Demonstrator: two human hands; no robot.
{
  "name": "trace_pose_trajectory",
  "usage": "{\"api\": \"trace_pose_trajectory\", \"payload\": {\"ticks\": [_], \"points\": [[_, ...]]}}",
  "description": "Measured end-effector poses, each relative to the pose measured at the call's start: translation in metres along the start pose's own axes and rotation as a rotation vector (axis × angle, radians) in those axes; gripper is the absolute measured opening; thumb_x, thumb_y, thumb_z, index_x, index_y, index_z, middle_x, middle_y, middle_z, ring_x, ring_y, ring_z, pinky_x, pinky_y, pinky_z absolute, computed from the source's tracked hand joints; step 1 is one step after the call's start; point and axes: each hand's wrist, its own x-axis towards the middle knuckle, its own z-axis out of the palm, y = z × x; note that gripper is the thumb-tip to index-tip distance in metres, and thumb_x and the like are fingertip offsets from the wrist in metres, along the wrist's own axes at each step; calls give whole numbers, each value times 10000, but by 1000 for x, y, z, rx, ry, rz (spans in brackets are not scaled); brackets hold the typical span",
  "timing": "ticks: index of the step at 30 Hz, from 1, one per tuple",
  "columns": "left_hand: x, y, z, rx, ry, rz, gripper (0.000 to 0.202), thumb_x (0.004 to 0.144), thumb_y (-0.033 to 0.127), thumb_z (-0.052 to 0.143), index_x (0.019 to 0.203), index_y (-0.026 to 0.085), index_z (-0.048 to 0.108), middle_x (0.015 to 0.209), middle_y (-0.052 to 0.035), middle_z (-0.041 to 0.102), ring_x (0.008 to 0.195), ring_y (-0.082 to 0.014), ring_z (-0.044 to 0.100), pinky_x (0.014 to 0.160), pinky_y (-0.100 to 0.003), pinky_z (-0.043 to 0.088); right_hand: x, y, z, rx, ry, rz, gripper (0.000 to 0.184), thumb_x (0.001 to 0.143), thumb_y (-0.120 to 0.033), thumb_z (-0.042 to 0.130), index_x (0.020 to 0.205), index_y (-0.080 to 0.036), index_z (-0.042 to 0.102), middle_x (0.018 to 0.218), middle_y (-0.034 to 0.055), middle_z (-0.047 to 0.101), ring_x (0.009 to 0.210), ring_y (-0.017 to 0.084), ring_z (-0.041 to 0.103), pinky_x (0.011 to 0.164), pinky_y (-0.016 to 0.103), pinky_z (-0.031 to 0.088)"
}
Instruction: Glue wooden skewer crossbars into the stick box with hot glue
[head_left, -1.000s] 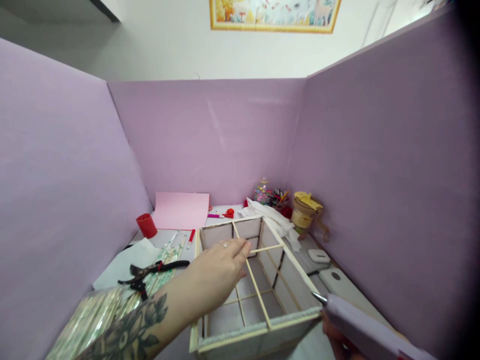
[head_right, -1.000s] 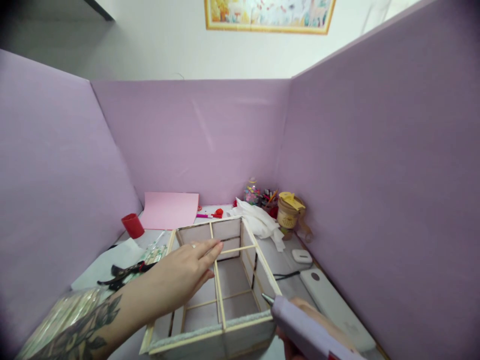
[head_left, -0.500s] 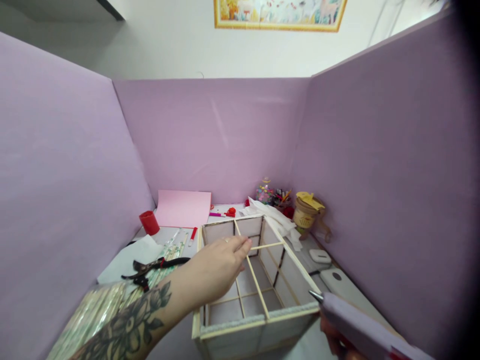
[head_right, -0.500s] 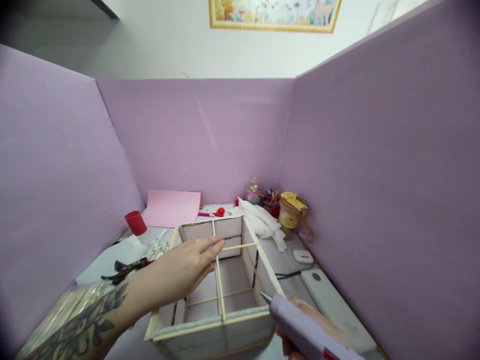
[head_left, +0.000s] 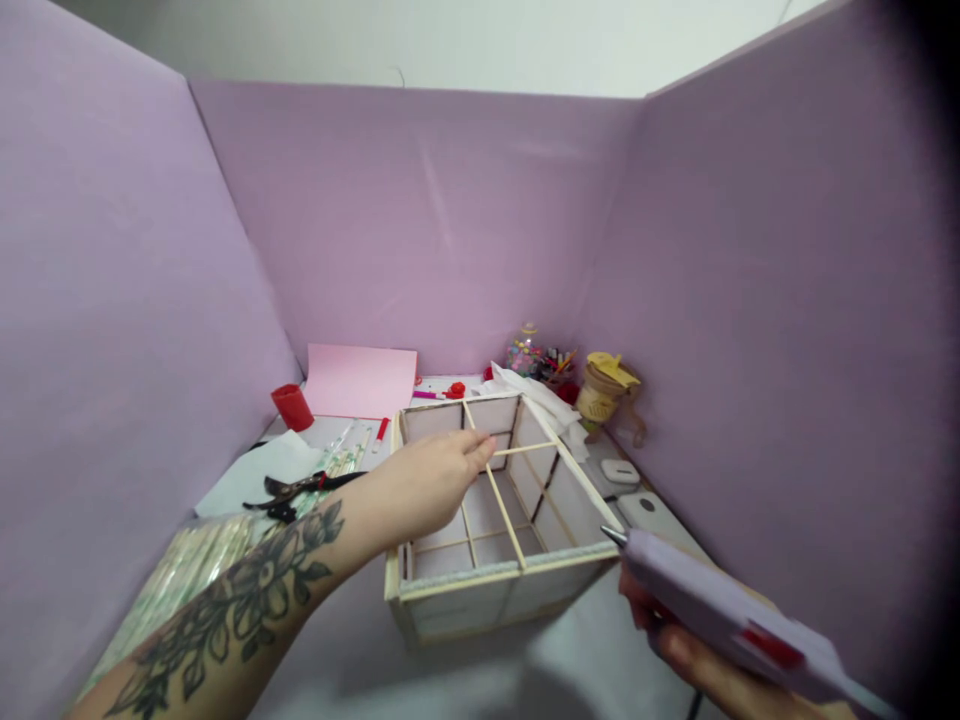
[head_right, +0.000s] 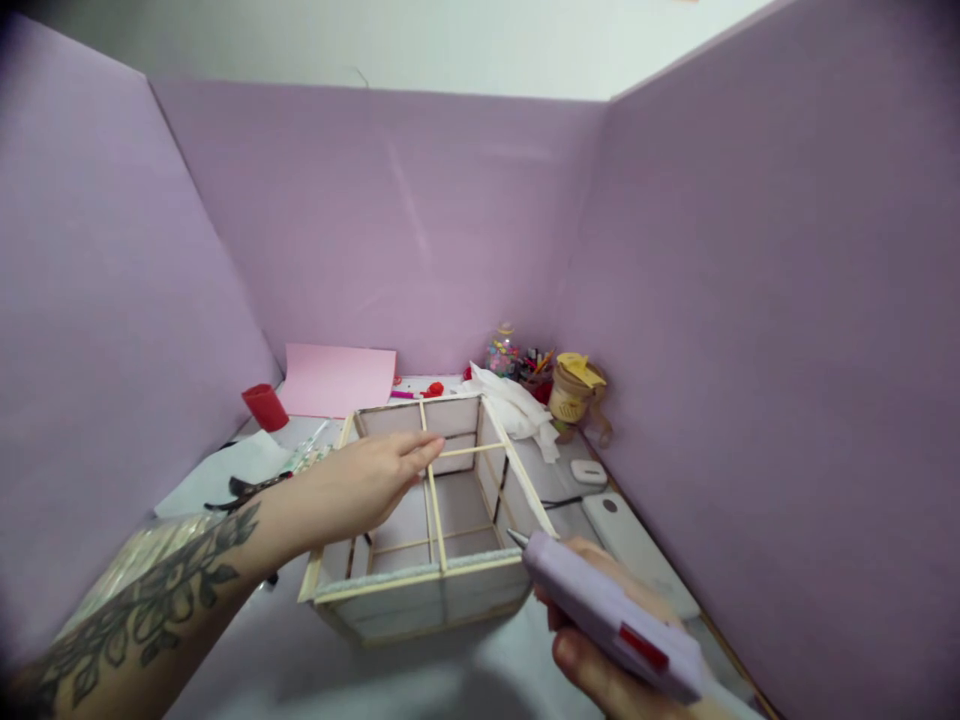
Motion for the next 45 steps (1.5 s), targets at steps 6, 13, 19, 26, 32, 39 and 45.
{"api": "trace_pose_trajectory", "payload": {"ticks": [6, 13, 19, 26, 32, 39, 45], "points": [[7, -2, -4, 30, 8, 36, 419, 939, 134, 398, 1354, 120, 457, 1346, -133, 553, 1132, -229, 591, 900, -319, 492, 13, -33, 11, -38, -41, -76, 145, 753, -398, 700, 816, -268, 717, 694, 16, 683, 588, 188, 640, 569, 268, 568], [14, -2, 1, 19, 38, 2, 351, 920, 281, 541, 1232, 121, 554, 1230, -111, 626, 971, -220, 660, 791, -287, 515, -10, -11, 23, -140, -55, -4, 370, 750, -350, 723, 1112, -282, 686, 935, 41, 745, 801, 227, 711, 659, 275, 607], [12, -1, 2, 15, 66, 8, 340, 918, 261, 540, 1225, 116, 552, 1209, -108, 632, 971, -227, 655, 777, -300, 519, -19, -3, 35, -108, 0, 28, 274, 766, -361, 694, 1019, -258, 711, 850, 48, 749, 782, 228, 713, 662, 271, 606], [12, -2, 5, -13, 120, 23, 294, 927, 232, 511, 1192, 122, 577, 1171, -114, 648, 955, -212, 662, 784, -300, 528, -16, 4, 38, -98, -13, -41, 240, 791, -364, 670, 1011, -274, 700, 958, 46, 739, 813, 228, 705, 641, 259, 594], [14, -4, 9, -78, 155, 18, 286, 915, 230, 503, 1160, 121, 604, 1211, -127, 634, 991, -223, 655, 849, -347, 533, -19, -14, 35, -139, 39, 40, 277, 793, -344, 668, 1064, -289, 678, 918, 23, 726, 794, 212, 690, 678, 254, 581], [16, -3, 7, -108, 144, 4, 310, 903, 251, 534, 1167, 107, 609, 1233, -136, 626, 1036, -250, 642, 890, -378, 528, -12, -42, 48, -151, 58, 2, 56, 756, -252, 607, 731, -253, 656, 717, 12, 663, 666, 200, 632, 639, 281, 551], [15, -3, 5, -141, 121, -15, 311, 910, 251, 537, 1175, 102, 605, 1231, -146, 625, 1056, -263, 637, 914, -409, 522, -8, -33, 52, -147, 29, -12, 68, 772, -260, 579, 728, -243, 629, 695, 9, 617, 625, 175, 577, 619, 270, 526]]}}
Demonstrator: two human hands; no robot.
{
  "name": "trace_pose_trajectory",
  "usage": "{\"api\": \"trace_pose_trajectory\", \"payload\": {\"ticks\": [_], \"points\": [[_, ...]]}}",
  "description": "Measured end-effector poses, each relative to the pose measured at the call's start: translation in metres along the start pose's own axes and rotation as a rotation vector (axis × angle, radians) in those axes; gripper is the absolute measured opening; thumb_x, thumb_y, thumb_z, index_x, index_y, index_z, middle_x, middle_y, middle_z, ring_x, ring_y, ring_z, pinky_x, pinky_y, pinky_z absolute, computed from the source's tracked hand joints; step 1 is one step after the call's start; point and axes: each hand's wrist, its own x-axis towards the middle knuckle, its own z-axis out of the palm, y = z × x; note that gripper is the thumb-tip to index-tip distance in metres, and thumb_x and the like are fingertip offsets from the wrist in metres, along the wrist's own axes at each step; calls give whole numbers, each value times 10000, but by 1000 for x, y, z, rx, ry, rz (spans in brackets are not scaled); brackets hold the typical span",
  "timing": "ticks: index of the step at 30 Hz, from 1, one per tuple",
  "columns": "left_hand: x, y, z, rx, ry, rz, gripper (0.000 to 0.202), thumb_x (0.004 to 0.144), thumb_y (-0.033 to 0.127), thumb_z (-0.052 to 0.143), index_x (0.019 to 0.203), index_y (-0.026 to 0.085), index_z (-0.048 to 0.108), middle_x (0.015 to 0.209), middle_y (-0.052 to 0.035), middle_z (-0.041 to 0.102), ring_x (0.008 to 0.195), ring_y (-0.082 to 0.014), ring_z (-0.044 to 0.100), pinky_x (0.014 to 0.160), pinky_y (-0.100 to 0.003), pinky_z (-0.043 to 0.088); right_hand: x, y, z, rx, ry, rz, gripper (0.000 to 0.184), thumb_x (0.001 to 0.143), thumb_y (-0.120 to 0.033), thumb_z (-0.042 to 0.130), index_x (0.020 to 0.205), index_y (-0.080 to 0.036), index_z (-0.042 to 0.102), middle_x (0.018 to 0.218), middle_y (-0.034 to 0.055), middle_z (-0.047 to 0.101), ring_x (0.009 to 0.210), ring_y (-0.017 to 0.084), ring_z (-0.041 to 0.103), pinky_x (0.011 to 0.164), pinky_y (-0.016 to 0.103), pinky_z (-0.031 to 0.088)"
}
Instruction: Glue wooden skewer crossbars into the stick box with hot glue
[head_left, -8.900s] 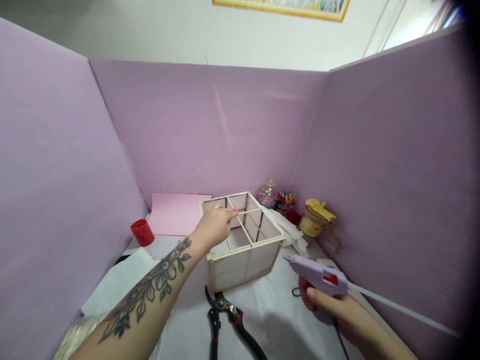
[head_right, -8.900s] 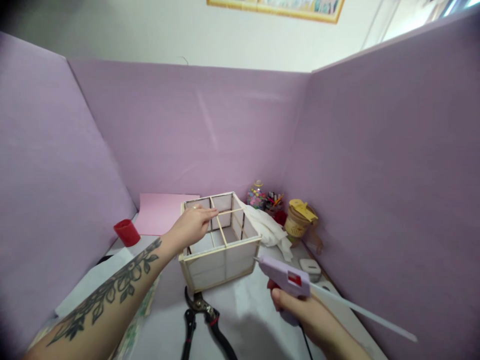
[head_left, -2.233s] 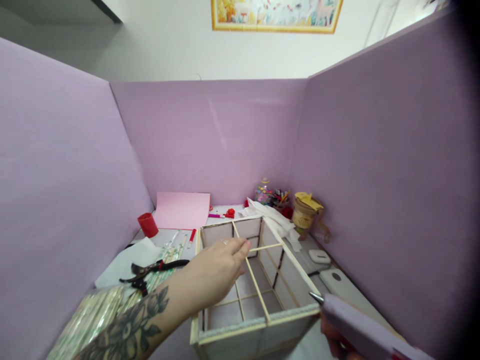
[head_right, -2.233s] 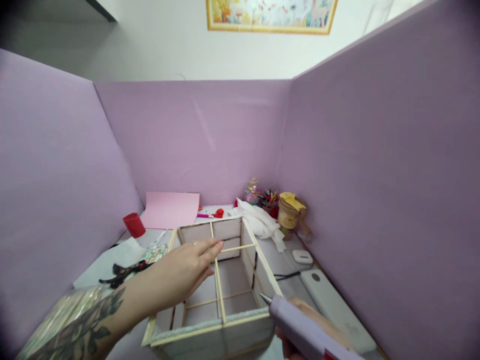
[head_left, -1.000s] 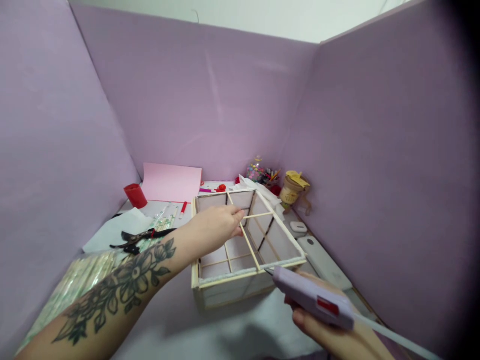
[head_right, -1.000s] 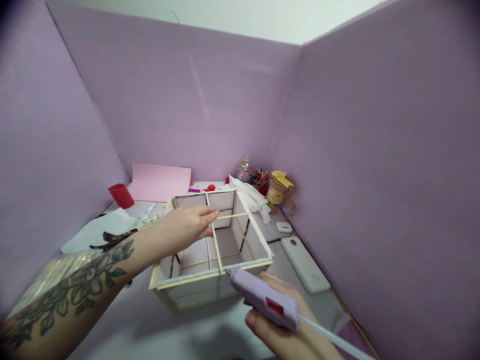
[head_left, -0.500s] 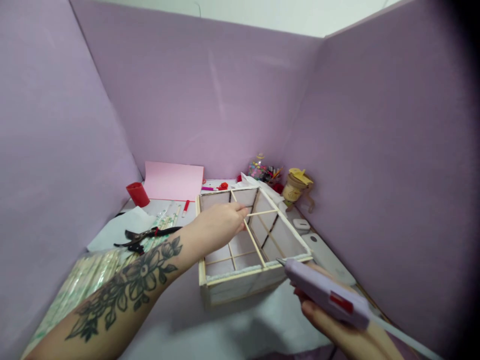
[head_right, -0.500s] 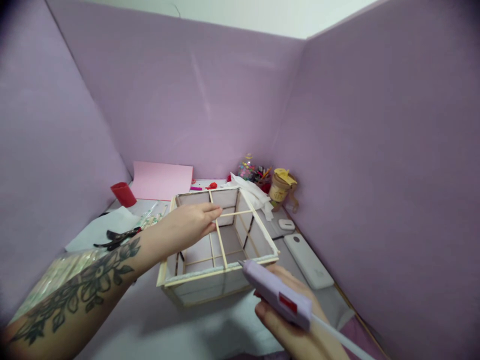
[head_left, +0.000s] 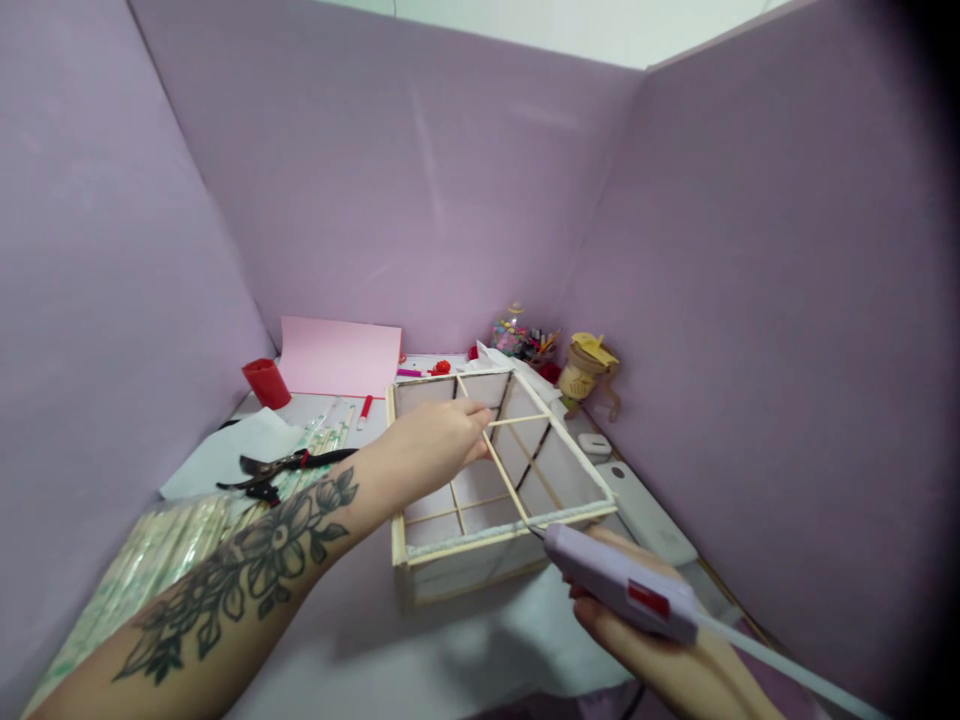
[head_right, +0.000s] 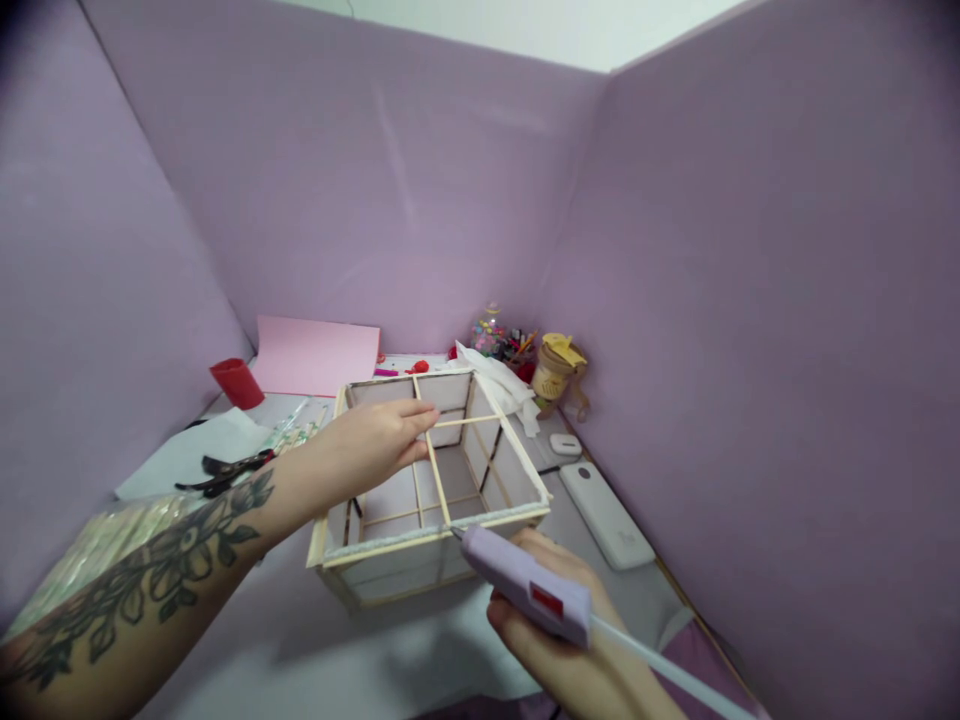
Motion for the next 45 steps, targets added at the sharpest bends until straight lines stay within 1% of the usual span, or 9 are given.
{"api": "trace_pose_trajectory", "payload": {"ticks": [4, 7, 10, 16, 21, 28, 33, 39, 45], "points": [[0, 0, 0, -1, 5, -1, 300, 912, 238, 534, 1168, 101, 611, 1216, -146, 633, 1055, -259, 638, 914, -408, 523, 8, 8, 0, -11, -122, 6, 66, 799, -259, 557, 775, -219, 604, 696, 2, 579, 604, 157, 551, 557, 249, 497], [0, 0, 0, 4, 30, 14, 285, 911, 242, 538, 1145, 104, 624, 1192, -144, 645, 1044, -251, 644, 908, -398, 528, 10, 15, -1, -24, -159, 7, 53, 790, -252, 558, 780, -209, 589, 693, -6, 558, 598, 153, 546, 542, 245, 479], [0, 0, 1, 10, 38, 20, 281, 908, 242, 543, 1141, 108, 627, 1168, -140, 656, 1026, -248, 653, 890, -392, 538, 10, 18, -1, -19, -146, 10, 48, 777, -251, 567, 783, -209, 590, 686, -8, 552, 579, 146, 531, 531, 243, 464], [1, 1, 0, 12, 27, 6, 271, 905, 242, 547, 1126, 111, 632, 1179, -141, 653, 1031, -254, 652, 879, -387, 541, 9, 14, -1, 25, -161, 47, 72, 748, -236, 580, 685, -219, 550, 679, -5, 550, 577, 144, 516, 531, 241, 469], [0, 0, -1, 18, 30, 14, 266, 905, 239, 553, 1126, 113, 631, 1182, -140, 652, 1038, -244, 651, 887, -381, 539, 7, 13, 3, 67, -95, 79, 69, 733, -281, 592, 745, -213, 588, 659, -9, 542, 566, 141, 498, 515, 241, 447], [0, 0, -1, 24, 29, 18, 268, 904, 250, 562, 1125, 113, 630, 1171, -138, 656, 1032, -253, 653, 875, -397, 544, 6, 12, 6, 84, -55, 130, 115, 748, -323, 563, 729, -211, 549, 641, -13, 517, 561, 135, 476, 494, 239, 399], [0, -2, 2, 20, 49, 33, 261, 915, 262, 542, 1115, 117, 627, 1114, -128, 670, 998, -231, 658, 869, -374, 534, 7, 11, 5, 114, -77, 130, 85, 727, -266, 586, 690, -212, 531, 612, -35, 476, 529, 115, 429, 489, 225, 400], [0, -1, 1, 15, 51, 30, 261, 906, 247, 547, 1117, 115, 625, 1110, -127, 672, 1001, -230, 655, 870, -370, 536, 6, 13, 2, 92, -125, 103, 62, 734, -241, 567, 678, -216, 576, 667, -2, 547, 577, 146, 510, 533, 245, 468], [1, 0, 1, 27, 31, 16, 251, 896, 232, 557, 1109, 121, 630, 1138, -126, 665, 1004, -242, 655, 854, -376, 543, 3, 11, -2, 64, -94, 91, 86, 764, -248, 582, 807, -227, 654, 699, 13, 596, 636, 174, 558, 580, 260, 502]]}}
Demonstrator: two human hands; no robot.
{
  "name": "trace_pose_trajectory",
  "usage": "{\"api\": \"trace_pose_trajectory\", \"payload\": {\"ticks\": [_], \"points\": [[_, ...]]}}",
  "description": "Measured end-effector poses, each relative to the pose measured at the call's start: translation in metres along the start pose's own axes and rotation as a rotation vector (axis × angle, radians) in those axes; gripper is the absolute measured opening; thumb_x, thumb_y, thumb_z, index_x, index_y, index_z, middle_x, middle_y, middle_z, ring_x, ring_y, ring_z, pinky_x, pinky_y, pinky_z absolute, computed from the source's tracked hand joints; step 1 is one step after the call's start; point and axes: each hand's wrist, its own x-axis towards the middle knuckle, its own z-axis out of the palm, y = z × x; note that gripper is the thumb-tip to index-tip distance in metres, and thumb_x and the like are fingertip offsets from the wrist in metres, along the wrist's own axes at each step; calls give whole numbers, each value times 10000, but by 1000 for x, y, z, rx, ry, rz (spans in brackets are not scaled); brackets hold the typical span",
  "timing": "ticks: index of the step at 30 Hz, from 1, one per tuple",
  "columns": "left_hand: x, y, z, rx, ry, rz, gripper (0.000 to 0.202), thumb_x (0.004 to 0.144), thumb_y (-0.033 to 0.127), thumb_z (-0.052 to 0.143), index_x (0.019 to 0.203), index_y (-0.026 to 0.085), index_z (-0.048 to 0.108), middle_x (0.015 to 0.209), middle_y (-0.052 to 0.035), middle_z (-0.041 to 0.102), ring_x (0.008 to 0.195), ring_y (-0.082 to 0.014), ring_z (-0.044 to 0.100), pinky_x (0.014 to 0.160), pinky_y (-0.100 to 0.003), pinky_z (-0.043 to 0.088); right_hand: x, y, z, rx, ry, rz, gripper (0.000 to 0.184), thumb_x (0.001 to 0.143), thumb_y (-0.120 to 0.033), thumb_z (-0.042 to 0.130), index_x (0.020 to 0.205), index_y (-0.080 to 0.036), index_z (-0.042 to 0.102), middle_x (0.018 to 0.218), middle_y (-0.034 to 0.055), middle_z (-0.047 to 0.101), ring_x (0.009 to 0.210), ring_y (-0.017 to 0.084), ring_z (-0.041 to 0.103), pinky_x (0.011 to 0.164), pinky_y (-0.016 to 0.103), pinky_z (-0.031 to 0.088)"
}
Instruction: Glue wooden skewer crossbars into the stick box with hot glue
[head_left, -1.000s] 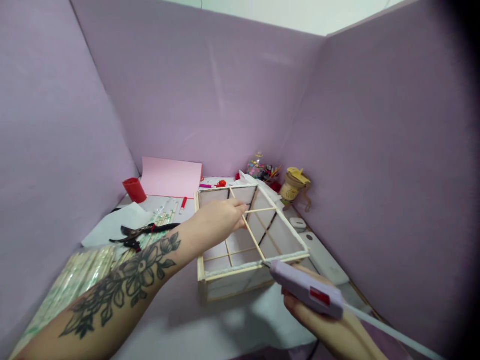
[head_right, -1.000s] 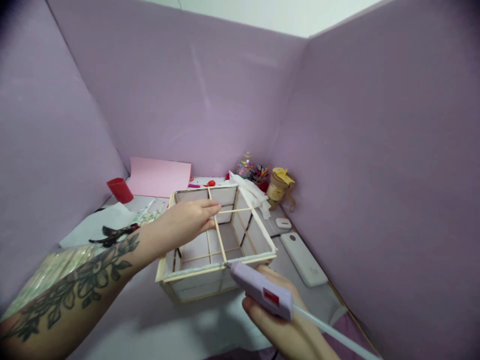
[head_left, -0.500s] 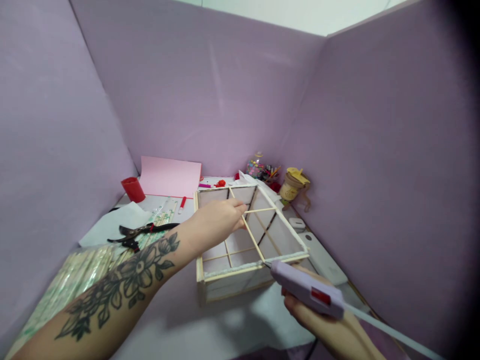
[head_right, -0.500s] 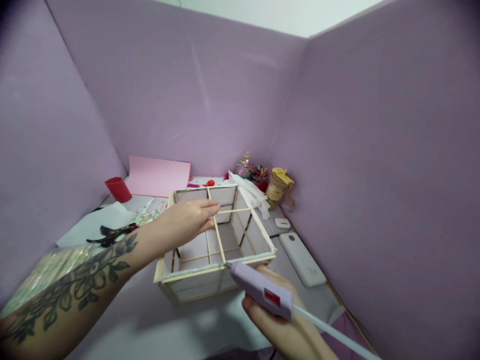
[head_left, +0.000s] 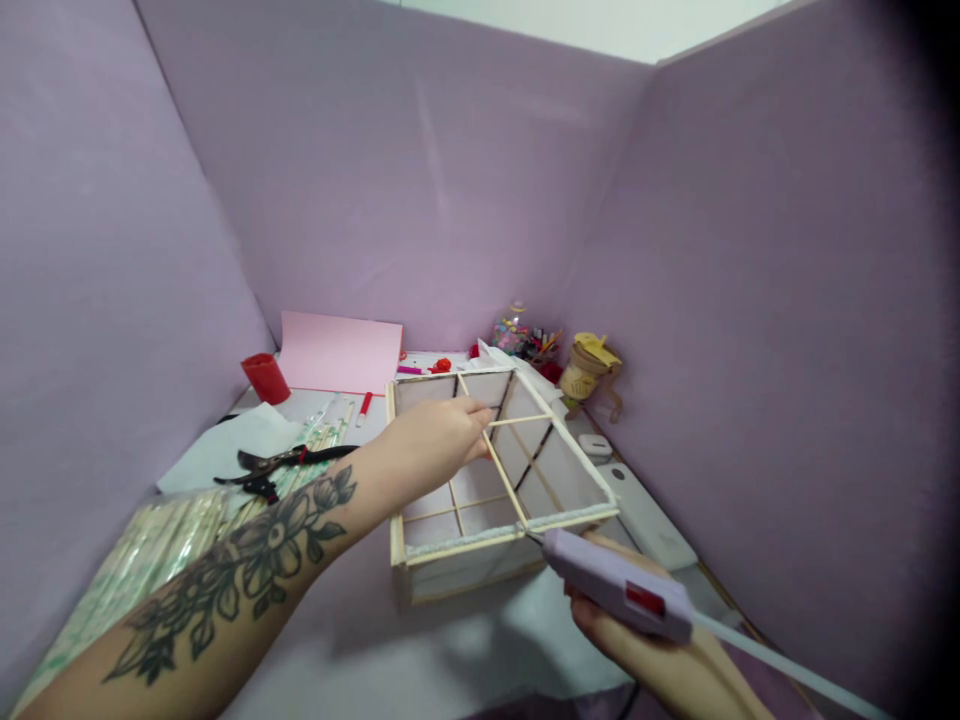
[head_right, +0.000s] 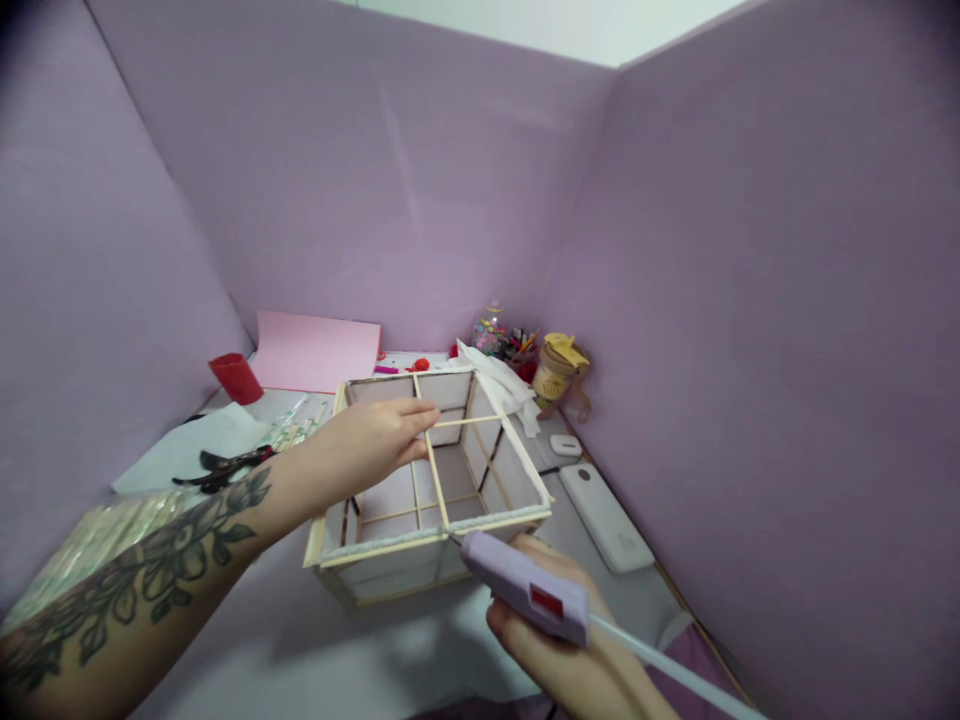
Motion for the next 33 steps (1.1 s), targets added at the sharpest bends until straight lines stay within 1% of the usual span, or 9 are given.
{"api": "trace_pose_trajectory", "payload": {"ticks": [5, 7, 12, 17, 21, 24, 27, 30, 33], "points": [[1, 0, 2, 17, -14, 16, 236, 895, 221, 552, 1091, 118, 633, 1113, -127, 667, 971, -234, 663, 832, -369, 545, 4, 8, -6, 29, -110, -24, 49, 742, -191, 571, 771, -209, 606, 692, -4, 564, 610, 146, 531, 543, 237, 469], [1, 2, 1, 37, -41, 12, 250, 901, 228, 546, 1110, 114, 622, 1121, -130, 661, 969, -239, 662, 816, -367, 547, 5, 9, -7, 42, -102, -44, 26, 750, -220, 569, 737, -206, 588, 684, -3, 554, 596, 138, 511, 534, 233, 458], [-3, 9, -2, 120, -92, 14, 290, 914, 228, 514, 1161, 94, 587, 1142, -148, 639, 902, -232, 669, 739, -340, 543, 2, 1, -6, 59, -48, -20, 121, 755, -305, 545, 686, -208, 566, 672, 13, 543, 597, 149, 506, 524, 243, 440], [-8, 9, 1, 198, -72, 74, 368, 919, 140, 412, 1267, 67, 508, 1210, -175, 601, 936, -228, 647, 755, -330, 516, 5, 1, -8, 27, -62, -17, 108, 729, -289, 547, 649, -217, 544, 676, 22, 583, 601, 165, 543, 541, 260, 452], [-9, 7, -1, 213, -120, 56, 461, 881, 75, 369, 1336, 79, 443, 1260, -170, 575, 954, -219, 636, 753, -313, 499, 5, 1, -10, 6, -67, -74, 60, 723, -256, 596, 673, -225, 586, 676, 14, 606, 588, 174, 566, 529, 261, 483], [-8, 8, -3, 201, -131, 53, 480, 870, 52, 352, 1342, 83, 432, 1281, -172, 560, 956, -217, 634, 752, -307, 489, 0, -6, -9, -20, 16, -54, 79, 750, -253, 593, 675, -235, 610, 692, 14, 624, 605, 182, 580, 567, 272, 513], [-9, 9, -2, 182, -124, 54, 490, 862, 37, 341, 1341, 80, 433, 1281, -181, 556, 956, -217, 633, 748, -309, 486, -3, -13, -8, -34, 58, -56, 91, 759, -255, 587, 680, -240, 629, 687, 14, 635, 630, 190, 596, 590, 279, 531], [-9, 8, 1, 186, -107, 53, 500, 860, 37, 334, 1349, 89, 429, 1271, -169, 567, 955, -212, 630, 746, -305, 487, -1, -17, -9, -63, 36, -45, 91, 769, -256, 582, 695, -235, 630, 692, 17, 641, 646, 195, 609, 579, 280, 541], [-10, 7, 2, 190, -95, 63, 493, 861, 38, 334, 1341, 81, 442, 1243, -166, 583, 951, -211, 629, 757, -305, 487, 3, -17, -10, -99, -9, -47, 110, 752, -265, 596, 646, -232, 596, 686, 17, 637, 627, 192, 609, 558, 282, 543]]}}
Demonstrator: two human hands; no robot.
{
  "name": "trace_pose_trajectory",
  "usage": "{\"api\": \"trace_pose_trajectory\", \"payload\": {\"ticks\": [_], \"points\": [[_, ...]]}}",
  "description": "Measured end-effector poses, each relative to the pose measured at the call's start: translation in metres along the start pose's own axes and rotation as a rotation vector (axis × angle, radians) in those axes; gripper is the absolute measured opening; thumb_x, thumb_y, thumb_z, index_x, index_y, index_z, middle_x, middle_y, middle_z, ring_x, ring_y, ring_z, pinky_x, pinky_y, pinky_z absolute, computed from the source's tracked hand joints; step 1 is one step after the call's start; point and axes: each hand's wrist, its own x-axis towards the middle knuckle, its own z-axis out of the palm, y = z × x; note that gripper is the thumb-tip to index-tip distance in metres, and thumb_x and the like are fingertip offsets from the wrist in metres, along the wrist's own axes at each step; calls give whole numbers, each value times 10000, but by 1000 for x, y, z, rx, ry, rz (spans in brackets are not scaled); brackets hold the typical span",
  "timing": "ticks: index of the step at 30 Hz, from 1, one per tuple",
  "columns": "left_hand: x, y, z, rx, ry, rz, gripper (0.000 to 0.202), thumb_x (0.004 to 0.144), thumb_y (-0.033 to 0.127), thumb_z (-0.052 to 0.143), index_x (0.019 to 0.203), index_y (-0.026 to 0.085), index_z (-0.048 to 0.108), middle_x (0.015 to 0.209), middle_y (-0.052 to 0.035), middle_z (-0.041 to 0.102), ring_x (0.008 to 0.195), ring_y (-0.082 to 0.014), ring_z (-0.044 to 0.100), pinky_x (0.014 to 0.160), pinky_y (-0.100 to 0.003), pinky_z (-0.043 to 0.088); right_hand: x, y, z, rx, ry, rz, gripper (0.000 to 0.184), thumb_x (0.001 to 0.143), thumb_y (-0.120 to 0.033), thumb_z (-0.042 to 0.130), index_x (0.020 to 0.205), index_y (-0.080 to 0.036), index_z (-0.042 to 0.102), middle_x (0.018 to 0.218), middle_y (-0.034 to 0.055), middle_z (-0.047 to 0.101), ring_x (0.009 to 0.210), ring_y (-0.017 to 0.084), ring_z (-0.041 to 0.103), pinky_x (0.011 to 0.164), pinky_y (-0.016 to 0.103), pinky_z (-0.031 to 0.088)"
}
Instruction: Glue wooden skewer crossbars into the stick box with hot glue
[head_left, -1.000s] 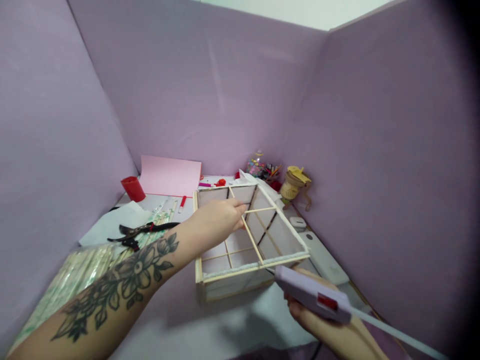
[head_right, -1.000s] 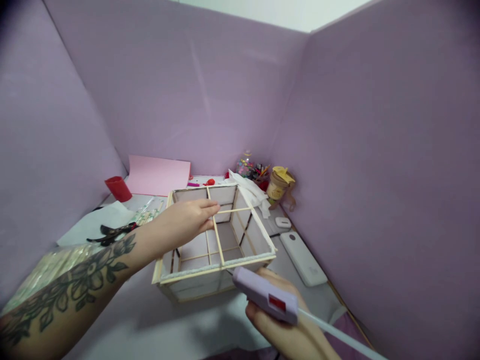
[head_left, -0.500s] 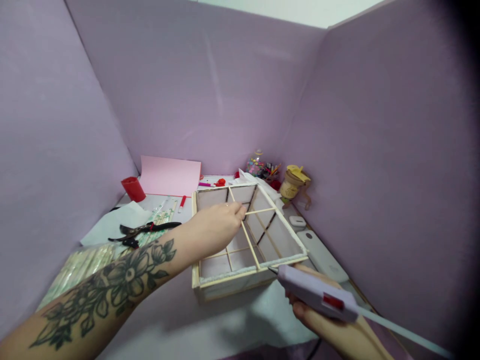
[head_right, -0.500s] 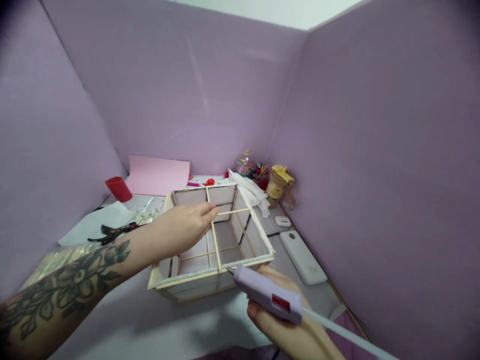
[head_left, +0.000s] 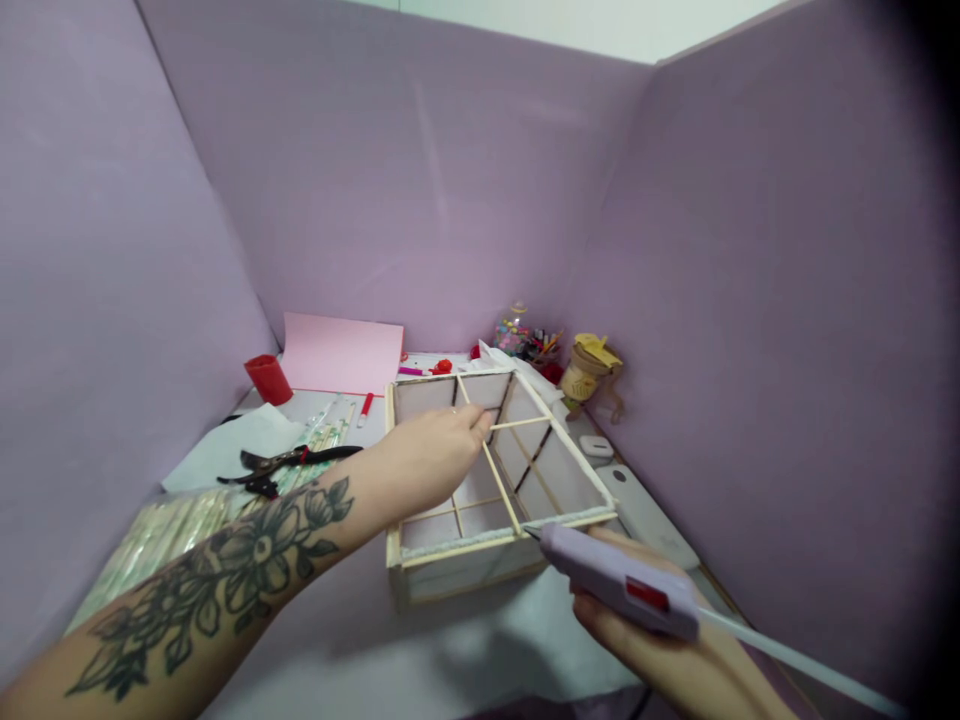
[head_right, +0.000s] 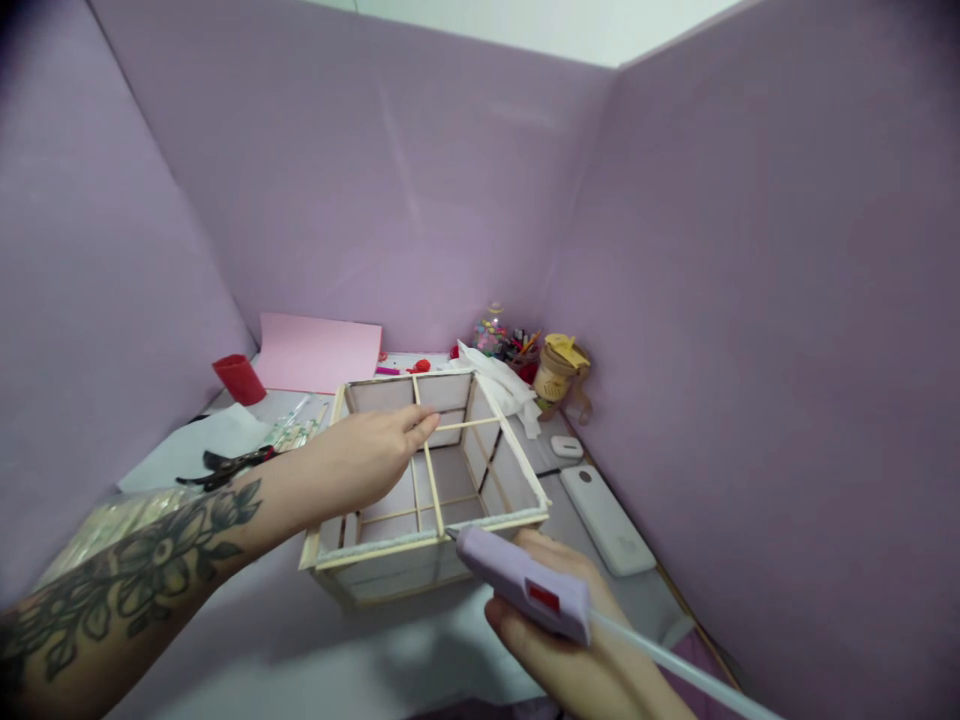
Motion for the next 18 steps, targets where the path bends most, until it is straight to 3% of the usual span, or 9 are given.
{"api": "trace_pose_trajectory", "payload": {"ticks": [7, 12, 18], "points": [[0, 2, -4, -10, -20, -3, 479, 868, 29, 336, 1330, 57, 459, 1221, -182, 584, 945, -226, 632, 756, -322, 489, 1, -1, 1, -41, -26, -11, 97, 758, -277, 596, 681, -236, 637, 688, 27, 649, 661, 209, 625, 584, 294, 549], [1, 3, -7, -50, -33, -31, 454, 874, 31, 355, 1310, 68, 477, 1155, -166, 609, 902, -216, 642, 732, -314, 493, -1, -6, 2, -70, 47, -55, 86, 772, -274, 586, 720, -250, 650, 668, 17, 633, 616, 198, 591, 565, 289, 524], [1, 2, -6, -30, -47, -41, 458, 891, 40, 339, 1331, 80, 460, 1191, -163, 602, 906, -228, 641, 695, -316, 486, 9, 4, -2, -122, -112, -103, 143, 775, -270, 586, 662, -227, 510, 625, -14, 536, 545, 152, 509, 492, 256, 425]]}}
